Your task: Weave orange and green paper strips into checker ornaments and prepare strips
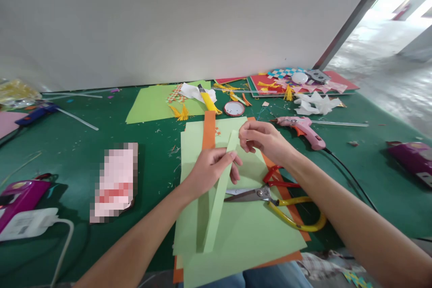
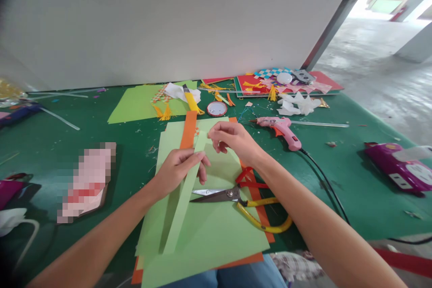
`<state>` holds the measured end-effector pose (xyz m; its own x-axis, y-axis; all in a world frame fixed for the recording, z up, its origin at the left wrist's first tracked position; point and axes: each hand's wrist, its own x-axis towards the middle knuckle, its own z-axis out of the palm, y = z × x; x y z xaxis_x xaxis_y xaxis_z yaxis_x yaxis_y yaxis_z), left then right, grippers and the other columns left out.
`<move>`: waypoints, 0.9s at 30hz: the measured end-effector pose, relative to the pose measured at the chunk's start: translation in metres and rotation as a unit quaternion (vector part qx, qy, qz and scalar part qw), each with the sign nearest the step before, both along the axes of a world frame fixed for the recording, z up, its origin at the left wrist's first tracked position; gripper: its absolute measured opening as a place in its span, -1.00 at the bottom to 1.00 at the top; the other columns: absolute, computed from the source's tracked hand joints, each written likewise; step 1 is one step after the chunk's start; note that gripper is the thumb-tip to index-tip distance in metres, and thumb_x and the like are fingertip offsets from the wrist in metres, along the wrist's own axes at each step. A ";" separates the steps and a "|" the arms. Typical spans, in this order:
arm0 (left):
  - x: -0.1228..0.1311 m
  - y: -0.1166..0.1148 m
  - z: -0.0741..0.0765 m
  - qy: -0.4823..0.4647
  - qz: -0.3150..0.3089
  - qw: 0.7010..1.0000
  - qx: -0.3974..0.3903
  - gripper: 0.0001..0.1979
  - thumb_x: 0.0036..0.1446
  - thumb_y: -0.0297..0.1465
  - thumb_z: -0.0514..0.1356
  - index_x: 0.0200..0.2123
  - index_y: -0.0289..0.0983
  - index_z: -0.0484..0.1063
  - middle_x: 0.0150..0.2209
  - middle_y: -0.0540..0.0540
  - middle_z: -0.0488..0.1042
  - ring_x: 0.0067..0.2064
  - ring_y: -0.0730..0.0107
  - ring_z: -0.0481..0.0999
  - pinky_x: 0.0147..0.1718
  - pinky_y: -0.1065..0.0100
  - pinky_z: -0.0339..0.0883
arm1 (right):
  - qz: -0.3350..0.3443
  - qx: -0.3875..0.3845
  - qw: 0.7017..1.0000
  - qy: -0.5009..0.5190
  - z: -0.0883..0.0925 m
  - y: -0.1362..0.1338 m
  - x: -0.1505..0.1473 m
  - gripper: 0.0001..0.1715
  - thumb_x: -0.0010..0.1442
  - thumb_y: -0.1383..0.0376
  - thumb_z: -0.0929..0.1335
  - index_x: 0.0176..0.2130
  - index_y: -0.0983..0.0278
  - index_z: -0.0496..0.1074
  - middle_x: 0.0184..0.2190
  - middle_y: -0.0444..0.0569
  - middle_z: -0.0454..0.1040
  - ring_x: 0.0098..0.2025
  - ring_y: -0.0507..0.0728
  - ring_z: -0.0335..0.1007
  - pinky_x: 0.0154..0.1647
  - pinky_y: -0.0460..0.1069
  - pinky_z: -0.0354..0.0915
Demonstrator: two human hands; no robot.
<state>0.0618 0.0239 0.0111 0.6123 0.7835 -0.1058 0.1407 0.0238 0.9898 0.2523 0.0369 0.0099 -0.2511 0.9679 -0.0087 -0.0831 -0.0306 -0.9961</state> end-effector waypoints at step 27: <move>0.000 0.002 -0.007 -0.017 -0.052 0.997 -0.059 -0.68 0.26 -0.26 0.07 -0.43 -0.33 0.46 -0.60 -0.04 0.50 -0.55 0.44 0.46 -0.39 0.37 0.28 | 0.075 0.024 0.980 -0.185 0.009 -0.002 0.005 -0.88 -0.05 0.42 0.29 -0.58 0.29 0.28 -0.70 -0.21 0.23 -0.60 -0.05 0.08 -0.61 -0.09 -0.04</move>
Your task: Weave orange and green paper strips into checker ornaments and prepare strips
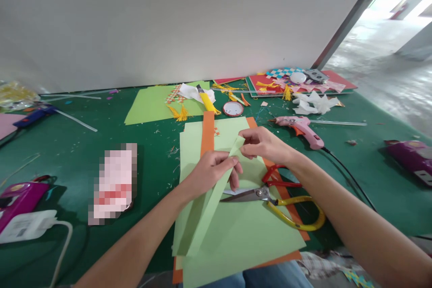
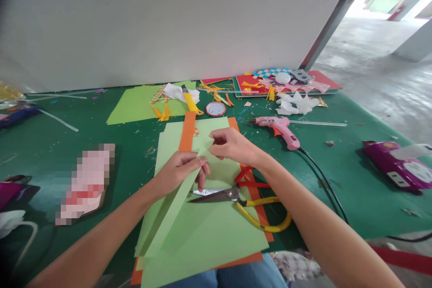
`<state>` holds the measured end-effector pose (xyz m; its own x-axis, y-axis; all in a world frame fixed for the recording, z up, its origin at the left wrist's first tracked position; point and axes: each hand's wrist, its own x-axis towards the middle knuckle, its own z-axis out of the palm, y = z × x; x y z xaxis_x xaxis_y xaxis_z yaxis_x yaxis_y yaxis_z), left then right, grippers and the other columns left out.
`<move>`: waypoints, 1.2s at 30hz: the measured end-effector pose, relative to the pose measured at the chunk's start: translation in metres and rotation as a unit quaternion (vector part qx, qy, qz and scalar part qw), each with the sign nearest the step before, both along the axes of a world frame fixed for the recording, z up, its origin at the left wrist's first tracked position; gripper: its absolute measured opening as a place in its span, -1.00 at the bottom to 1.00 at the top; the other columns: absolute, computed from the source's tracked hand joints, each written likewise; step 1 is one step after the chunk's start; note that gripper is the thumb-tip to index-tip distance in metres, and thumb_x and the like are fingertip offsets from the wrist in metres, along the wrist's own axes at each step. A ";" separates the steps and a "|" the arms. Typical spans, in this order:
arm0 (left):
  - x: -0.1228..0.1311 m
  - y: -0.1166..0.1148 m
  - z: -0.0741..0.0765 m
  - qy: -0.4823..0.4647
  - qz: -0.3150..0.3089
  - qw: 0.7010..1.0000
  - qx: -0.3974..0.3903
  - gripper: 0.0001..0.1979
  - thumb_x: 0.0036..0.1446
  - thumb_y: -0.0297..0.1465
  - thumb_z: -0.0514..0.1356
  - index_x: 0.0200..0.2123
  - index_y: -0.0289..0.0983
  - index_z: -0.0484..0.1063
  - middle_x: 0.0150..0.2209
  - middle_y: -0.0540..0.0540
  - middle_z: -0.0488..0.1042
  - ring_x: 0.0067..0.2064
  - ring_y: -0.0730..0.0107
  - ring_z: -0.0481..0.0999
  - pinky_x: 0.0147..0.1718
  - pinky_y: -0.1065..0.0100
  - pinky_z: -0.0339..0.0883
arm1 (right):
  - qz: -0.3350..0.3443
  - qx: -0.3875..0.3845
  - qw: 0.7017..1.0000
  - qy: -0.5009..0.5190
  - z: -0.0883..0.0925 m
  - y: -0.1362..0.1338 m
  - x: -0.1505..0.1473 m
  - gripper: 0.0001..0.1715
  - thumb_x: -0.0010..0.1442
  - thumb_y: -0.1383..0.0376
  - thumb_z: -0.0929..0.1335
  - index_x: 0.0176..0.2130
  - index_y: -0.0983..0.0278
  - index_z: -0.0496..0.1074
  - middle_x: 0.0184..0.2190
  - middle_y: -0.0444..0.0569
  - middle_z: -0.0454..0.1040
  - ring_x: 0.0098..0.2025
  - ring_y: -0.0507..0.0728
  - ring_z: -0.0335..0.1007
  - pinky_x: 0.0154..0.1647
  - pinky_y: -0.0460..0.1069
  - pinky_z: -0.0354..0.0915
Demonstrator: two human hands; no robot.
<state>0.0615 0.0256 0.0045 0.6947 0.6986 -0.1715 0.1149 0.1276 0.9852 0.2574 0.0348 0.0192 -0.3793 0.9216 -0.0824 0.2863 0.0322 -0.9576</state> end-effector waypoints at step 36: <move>0.001 -0.001 0.000 0.045 0.034 0.991 0.120 -0.68 0.28 -0.27 0.05 -0.40 -0.33 0.46 -0.54 -0.07 0.55 -0.49 0.42 0.50 -0.36 0.40 0.34 | 0.024 0.017 0.997 0.069 -0.006 -0.001 -0.002 -0.74 0.09 0.18 0.42 -0.47 0.33 0.44 -0.54 -0.10 0.41 -0.51 -0.02 0.18 -0.54 -0.07 0.05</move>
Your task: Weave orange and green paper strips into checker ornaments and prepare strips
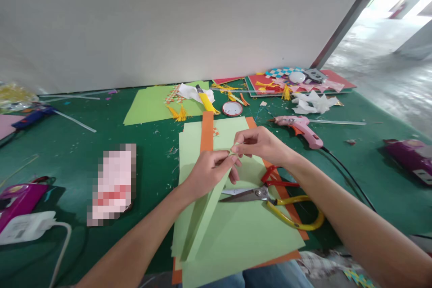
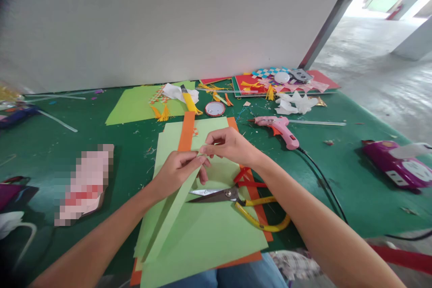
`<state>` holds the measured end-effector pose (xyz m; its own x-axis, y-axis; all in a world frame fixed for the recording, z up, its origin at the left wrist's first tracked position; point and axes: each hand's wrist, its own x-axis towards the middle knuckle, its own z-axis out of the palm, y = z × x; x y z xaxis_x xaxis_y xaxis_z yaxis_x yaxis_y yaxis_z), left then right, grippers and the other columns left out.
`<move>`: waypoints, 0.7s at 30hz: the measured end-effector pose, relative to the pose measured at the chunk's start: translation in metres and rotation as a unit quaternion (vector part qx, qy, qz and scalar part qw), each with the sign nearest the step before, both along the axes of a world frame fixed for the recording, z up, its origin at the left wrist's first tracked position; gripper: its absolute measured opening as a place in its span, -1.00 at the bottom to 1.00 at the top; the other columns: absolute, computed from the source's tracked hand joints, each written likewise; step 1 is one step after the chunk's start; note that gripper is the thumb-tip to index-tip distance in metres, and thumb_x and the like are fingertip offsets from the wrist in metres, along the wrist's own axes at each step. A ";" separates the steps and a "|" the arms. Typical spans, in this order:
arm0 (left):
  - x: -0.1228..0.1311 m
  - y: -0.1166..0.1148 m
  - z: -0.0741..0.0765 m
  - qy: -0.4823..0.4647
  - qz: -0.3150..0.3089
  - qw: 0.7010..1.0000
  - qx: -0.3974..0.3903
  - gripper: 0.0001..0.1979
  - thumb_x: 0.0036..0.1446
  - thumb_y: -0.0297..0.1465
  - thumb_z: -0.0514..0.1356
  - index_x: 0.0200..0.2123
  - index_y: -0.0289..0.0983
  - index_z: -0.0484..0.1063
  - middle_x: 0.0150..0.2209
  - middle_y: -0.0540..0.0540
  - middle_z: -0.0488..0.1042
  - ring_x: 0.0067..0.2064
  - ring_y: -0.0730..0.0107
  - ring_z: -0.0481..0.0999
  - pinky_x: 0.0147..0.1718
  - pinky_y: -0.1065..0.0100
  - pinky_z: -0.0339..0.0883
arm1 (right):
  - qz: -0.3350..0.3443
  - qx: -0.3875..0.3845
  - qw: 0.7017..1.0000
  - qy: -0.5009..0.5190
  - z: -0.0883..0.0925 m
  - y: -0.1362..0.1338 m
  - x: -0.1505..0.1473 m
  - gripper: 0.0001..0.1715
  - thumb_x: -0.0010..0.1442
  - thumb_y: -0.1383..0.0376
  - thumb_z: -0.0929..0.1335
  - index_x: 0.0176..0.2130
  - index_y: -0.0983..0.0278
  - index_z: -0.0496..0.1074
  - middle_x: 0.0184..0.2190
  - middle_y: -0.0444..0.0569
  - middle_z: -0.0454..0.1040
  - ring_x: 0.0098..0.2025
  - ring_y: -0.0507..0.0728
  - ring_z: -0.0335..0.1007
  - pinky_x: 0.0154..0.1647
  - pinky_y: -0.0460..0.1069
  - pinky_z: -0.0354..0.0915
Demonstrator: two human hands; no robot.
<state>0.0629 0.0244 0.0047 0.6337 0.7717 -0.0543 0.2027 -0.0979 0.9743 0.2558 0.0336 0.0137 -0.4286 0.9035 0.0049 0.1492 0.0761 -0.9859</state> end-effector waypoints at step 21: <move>-0.001 0.001 0.002 -0.017 0.006 0.999 -0.051 -0.69 0.30 -0.27 0.03 -0.39 -0.30 0.44 -0.55 -0.03 0.52 -0.48 0.44 0.49 -0.35 0.41 0.29 | -0.066 0.008 0.998 0.001 -0.001 0.002 -0.001 -0.77 0.11 0.19 0.39 -0.44 0.31 0.38 -0.59 -0.15 0.37 -0.53 -0.03 0.22 -0.55 -0.09 0.12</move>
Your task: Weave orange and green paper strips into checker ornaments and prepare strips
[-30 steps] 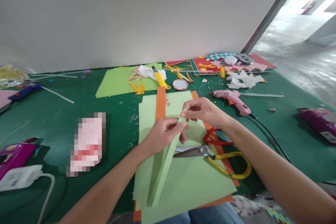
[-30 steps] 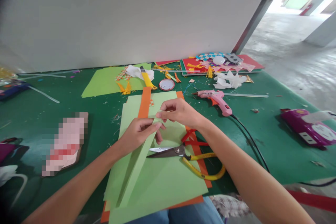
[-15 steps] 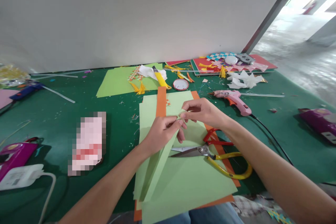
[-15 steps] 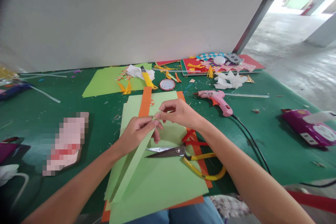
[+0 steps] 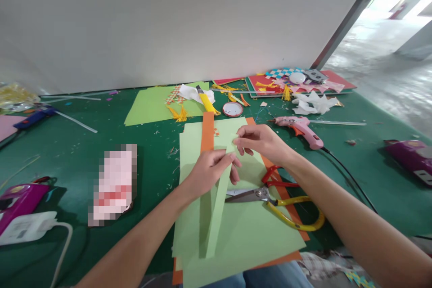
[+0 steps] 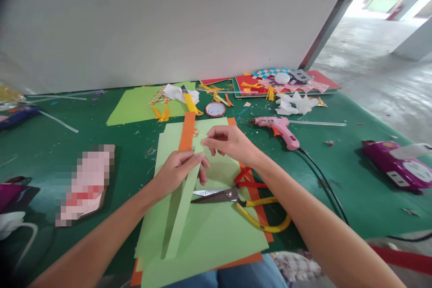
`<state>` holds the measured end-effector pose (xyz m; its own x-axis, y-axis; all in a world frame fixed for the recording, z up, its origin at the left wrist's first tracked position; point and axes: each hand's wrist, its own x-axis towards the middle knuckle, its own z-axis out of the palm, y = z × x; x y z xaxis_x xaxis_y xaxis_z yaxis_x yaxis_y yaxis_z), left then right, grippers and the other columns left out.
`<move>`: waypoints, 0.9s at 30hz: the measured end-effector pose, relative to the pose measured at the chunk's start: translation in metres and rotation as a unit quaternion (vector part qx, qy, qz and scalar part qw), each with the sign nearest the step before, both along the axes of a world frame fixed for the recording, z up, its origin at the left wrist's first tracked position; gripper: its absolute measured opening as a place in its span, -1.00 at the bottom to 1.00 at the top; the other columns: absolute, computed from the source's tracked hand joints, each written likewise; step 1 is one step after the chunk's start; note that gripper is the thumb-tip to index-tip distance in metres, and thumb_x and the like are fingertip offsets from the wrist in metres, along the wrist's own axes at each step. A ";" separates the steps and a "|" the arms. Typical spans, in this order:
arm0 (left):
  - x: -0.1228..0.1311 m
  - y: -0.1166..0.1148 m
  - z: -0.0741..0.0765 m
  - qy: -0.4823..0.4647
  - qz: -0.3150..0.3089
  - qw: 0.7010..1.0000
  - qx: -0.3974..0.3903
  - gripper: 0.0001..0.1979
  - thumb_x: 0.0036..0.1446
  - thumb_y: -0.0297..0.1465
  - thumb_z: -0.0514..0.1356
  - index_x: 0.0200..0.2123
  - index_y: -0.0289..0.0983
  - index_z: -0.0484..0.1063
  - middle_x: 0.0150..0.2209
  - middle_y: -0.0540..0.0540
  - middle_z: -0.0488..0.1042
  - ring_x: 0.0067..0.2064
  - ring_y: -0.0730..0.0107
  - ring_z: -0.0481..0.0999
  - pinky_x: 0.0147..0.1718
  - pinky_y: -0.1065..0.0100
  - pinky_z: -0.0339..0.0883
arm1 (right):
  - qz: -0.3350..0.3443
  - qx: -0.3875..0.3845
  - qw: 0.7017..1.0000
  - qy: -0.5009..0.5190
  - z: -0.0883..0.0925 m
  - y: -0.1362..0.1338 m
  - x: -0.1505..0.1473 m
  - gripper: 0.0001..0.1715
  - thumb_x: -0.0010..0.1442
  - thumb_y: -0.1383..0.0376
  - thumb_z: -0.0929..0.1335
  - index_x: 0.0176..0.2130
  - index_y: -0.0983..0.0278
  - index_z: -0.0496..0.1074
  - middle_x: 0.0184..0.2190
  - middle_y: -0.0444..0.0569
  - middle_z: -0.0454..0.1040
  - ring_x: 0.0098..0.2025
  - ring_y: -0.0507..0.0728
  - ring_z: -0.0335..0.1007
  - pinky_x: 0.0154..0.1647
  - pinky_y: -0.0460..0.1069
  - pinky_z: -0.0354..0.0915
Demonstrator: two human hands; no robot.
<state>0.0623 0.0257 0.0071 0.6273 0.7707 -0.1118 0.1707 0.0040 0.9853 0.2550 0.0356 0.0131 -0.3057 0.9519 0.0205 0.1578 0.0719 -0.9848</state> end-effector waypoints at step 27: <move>0.004 0.000 0.000 0.021 0.048 0.998 0.039 -0.62 0.27 -0.15 0.02 -0.44 -0.27 0.41 -0.56 0.02 0.44 -0.47 0.44 0.42 -0.44 0.41 0.22 | 0.028 -0.080 0.994 0.073 -0.002 -0.004 -0.014 -0.90 0.03 0.40 0.27 -0.51 0.28 0.27 -0.66 -0.20 0.32 -0.59 -0.04 0.15 -0.54 -0.08 0.05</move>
